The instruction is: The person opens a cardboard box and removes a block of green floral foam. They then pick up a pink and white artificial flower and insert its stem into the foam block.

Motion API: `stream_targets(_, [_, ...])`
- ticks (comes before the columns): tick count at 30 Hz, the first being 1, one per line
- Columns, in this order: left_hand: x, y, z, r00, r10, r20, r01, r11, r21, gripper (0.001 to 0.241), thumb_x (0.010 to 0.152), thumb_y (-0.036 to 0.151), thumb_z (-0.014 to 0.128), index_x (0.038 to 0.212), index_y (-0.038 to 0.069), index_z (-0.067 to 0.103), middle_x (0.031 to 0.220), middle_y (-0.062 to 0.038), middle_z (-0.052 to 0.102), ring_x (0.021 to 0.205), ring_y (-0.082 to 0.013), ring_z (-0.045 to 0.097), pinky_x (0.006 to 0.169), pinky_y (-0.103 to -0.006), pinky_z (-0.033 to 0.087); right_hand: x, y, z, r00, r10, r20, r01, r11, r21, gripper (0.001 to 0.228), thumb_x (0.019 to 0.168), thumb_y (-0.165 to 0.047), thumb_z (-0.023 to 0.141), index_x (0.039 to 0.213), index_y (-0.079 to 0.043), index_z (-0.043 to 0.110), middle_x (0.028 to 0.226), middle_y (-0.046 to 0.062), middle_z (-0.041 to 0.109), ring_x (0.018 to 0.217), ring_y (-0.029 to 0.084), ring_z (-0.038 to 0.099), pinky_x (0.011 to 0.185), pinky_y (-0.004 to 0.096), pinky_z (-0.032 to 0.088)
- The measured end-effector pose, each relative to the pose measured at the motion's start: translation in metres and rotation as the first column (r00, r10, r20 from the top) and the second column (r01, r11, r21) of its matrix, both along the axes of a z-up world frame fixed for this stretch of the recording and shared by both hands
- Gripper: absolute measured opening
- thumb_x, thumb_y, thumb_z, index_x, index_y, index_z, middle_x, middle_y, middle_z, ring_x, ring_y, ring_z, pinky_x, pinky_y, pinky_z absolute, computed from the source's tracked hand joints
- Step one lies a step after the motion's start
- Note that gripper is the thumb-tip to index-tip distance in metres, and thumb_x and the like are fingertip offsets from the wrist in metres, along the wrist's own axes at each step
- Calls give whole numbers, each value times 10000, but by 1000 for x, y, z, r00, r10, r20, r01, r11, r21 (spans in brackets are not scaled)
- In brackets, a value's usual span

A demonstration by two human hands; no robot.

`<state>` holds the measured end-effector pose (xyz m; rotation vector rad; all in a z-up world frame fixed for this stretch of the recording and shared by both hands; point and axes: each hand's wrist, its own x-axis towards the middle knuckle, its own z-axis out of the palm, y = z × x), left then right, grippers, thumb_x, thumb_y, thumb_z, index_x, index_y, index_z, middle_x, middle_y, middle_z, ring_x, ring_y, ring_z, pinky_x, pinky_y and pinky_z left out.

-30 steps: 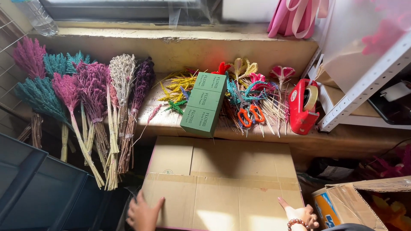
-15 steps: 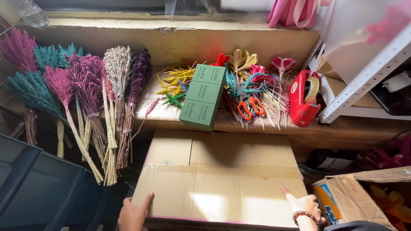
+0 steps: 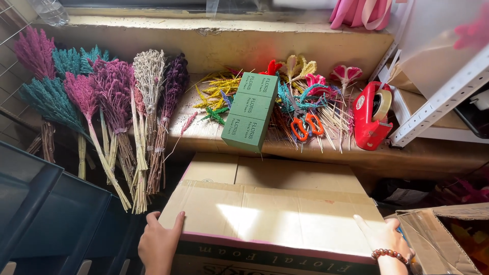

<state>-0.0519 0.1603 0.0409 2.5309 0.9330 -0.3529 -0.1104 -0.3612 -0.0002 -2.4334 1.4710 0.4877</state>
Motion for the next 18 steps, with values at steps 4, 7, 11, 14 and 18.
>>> stream_targets(4, [-3, -2, 12, 989, 43, 140, -43, 999, -6, 760, 847, 706, 597, 1350, 146, 487, 1185, -176, 716, 1128, -377, 661, 892, -517, 562, 3, -2, 15, 999, 38, -5, -38, 999, -36, 1103, 722, -943, 463, 1472, -135, 415, 1388, 252, 710, 1304, 410, 659, 1075, 543, 395])
stream_targets(7, [-4, 0, 14, 933, 28, 358, -6, 998, -62, 865, 754, 729, 647, 1364, 140, 477, 1267, -202, 658, 1213, -395, 554, 950, -531, 482, 14, -9, 41, 999, 4, 36, -5, 999, 41, 1001, 698, -837, 613, 1445, -198, 425, 1435, 223, 673, 1340, 434, 615, 1121, 546, 364])
stream_targets(11, [5, -3, 22, 895, -40, 445, 95, 990, -103, 951, 663, 727, 704, 1439, 238, 453, 1404, -146, 562, 1318, -375, 455, 1063, -547, 398, 32, -36, 62, 991, 101, 85, -110, 989, 98, 835, 768, -752, 573, 1408, -217, 565, 1461, 170, 646, 1314, 430, 619, 1090, 521, 439])
stream_targets(14, [18, -6, 23, 901, -112, 419, 136, 990, -29, 921, 698, 768, 640, 1460, 280, 472, 1384, -146, 584, 1329, -377, 460, 1087, -568, 381, 46, -38, 92, 982, 120, 148, -142, 979, 147, 766, 766, -697, 637, 1357, -209, 653, 1477, 137, 630, 1323, 390, 601, 1078, 493, 440])
stream_targets(18, [36, -9, 13, 922, -226, 314, 194, 972, 131, 930, 748, 865, 499, 1476, 286, 515, 1256, -180, 634, 1240, -384, 519, 1043, -570, 412, 55, -47, 85, 953, 215, 212, -255, 949, 186, 658, 743, -652, 688, 1182, -186, 840, 1347, 47, 744, 1234, 282, 654, 1044, 383, 436])
